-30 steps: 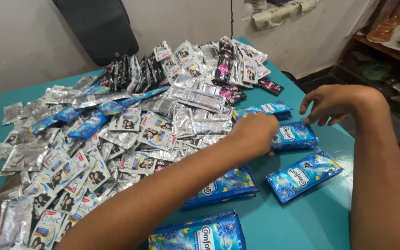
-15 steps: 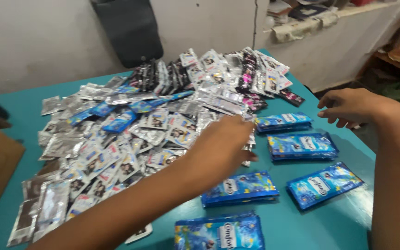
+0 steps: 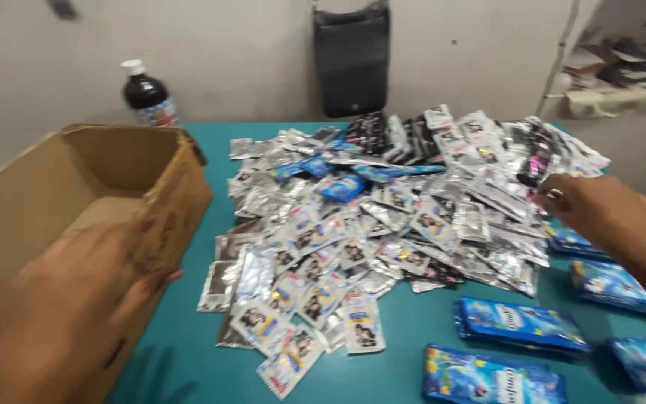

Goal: The person sorts a large pile of small foil packets on a teal table, separating them into stacks by brand. They then place the sorted packets into a cardboard box one by one.

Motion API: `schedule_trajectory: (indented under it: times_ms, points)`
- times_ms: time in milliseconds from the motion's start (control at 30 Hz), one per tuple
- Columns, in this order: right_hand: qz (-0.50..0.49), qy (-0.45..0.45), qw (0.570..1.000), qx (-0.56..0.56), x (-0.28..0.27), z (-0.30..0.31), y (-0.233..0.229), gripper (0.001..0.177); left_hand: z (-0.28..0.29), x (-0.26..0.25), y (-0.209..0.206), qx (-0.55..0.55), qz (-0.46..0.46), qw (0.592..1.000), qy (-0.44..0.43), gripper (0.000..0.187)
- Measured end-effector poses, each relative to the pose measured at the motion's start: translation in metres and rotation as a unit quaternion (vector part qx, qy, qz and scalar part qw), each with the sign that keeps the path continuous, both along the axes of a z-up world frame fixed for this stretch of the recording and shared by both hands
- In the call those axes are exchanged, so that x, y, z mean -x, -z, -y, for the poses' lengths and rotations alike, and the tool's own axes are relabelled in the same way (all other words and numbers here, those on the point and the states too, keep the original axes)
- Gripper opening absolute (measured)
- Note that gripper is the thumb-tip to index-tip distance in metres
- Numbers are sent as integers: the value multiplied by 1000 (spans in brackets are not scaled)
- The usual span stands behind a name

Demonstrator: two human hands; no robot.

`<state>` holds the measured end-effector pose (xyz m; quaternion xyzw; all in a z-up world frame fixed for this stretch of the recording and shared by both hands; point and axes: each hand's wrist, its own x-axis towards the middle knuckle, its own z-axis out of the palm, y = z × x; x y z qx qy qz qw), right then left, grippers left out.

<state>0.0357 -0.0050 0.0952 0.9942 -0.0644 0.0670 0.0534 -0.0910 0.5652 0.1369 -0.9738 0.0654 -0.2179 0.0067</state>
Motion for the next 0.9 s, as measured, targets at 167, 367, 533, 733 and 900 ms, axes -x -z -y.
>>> schedule_trajectory:
  times_ms: [167,367,533,733,900]
  points:
    - [-40,-233,966,-103,-30,-93,-7,28,-101,29,47,43,-142,972,-182,62]
    - [12,-476,869,-139,-76,-207,3,25,-131,44,126,59,-37,997,-39,59]
    - [37,-545,829,-120,-97,-267,16,42,-85,26,142,10,-303,949,-92,57]
    - [-37,-647,743,-169,-68,-316,35,43,-3,43,129,23,-249,968,-28,79]
    - [-113,-720,662,-178,0,-343,49,50,28,52,115,-20,237,965,107,60]
